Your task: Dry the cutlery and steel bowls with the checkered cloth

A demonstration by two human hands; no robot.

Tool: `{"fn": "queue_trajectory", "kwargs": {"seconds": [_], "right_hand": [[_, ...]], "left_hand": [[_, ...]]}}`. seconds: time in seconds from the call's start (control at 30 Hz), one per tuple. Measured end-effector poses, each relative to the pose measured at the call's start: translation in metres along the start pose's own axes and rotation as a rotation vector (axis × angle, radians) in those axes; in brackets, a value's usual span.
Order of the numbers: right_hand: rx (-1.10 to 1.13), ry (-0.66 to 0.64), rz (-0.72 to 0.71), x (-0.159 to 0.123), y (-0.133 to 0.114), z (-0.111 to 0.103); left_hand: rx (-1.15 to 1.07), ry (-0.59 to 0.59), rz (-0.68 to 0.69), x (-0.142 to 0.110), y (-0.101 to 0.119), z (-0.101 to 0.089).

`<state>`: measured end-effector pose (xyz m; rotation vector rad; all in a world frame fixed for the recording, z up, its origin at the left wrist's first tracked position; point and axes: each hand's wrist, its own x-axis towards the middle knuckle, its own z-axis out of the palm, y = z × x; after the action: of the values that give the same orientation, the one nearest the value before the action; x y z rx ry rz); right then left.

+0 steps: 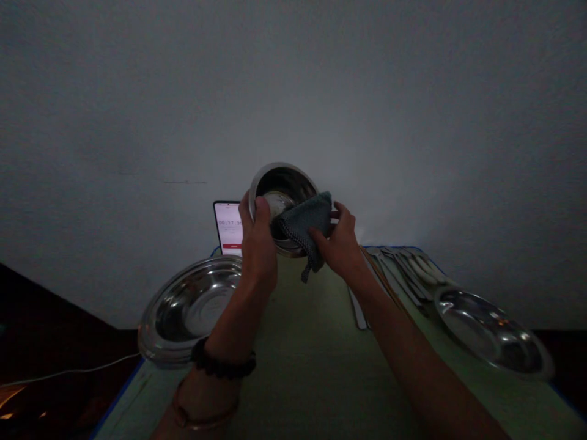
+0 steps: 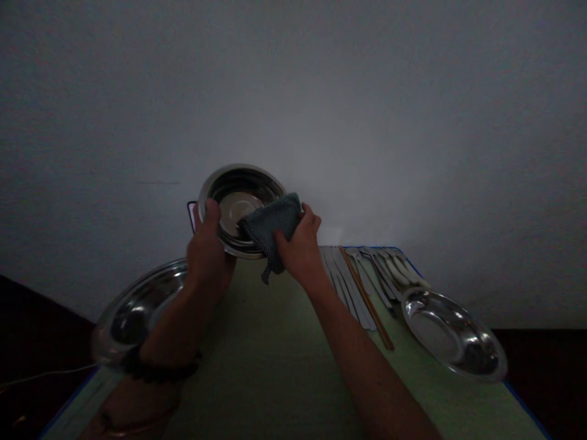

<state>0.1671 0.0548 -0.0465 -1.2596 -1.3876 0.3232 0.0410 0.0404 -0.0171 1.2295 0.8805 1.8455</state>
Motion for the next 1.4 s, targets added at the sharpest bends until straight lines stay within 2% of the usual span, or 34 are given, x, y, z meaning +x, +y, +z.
{"fn": "queue_trajectory", "kwargs": {"seconds": [0.07,0.17,0.23,0.37,0.43,0.5,0.57,0.6,0.67,0.77,0.83,1.03,1.17,1.27,1.4], "right_hand": [[0.062,0.023,0.064,0.004,0.008,0.002],[0.110,0.028,0.078,0.010,0.018,-0.003],[0.074,0.053,0.087,0.013,0.022,-0.009],[-0.067,0.073,-0.013,0.022,0.028,-0.024],[-0.118,-0.018,-0.129,0.026,0.029,-0.033],[-0.169,-0.177,-0.278,0.028,0.030,-0.041],[-0.230,-0.295,-0.394,0.028,0.028,-0.046],[-0.256,-0.311,-0.425,0.027,0.026,-0.048],[-0.282,-0.254,-0.438,0.026,0.020,-0.047],[-0.267,-0.042,-0.424,0.025,0.011,-0.044],[-0.278,0.033,-0.410,0.026,0.007,-0.043],[-0.334,-0.210,-0.478,0.030,0.007,-0.056],[-0.314,-0.237,-0.475,0.031,0.007,-0.062],[-0.301,-0.277,-0.478,0.030,0.006,-0.062],[-0.269,-0.365,-0.484,0.029,0.006,-0.059]], "left_hand": [[0.046,-0.012,0.074,-0.013,-0.002,0.013],[0.176,-0.062,0.214,-0.029,-0.004,0.027],[0.226,-0.094,0.220,-0.032,-0.004,0.028],[0.323,-0.221,0.056,-0.021,0.000,0.016],[0.362,-0.359,-0.030,-0.014,0.004,0.007],[0.388,-0.504,-0.095,-0.008,0.008,0.000],[0.368,-0.587,-0.148,-0.004,0.008,-0.005],[0.339,-0.598,-0.177,-0.003,0.007,-0.006],[0.268,-0.560,-0.225,-0.001,0.003,-0.008],[0.176,-0.450,-0.266,0.002,-0.003,-0.010],[0.124,-0.390,-0.294,0.004,-0.005,-0.011],[0.070,-0.304,-0.382,0.008,0.000,-0.015],[-0.038,-0.338,-0.533,0.009,0.005,-0.015],[-0.067,-0.294,-0.639,0.009,0.006,-0.014],[-0.054,-0.229,-0.666,0.012,0.005,-0.013]]}}
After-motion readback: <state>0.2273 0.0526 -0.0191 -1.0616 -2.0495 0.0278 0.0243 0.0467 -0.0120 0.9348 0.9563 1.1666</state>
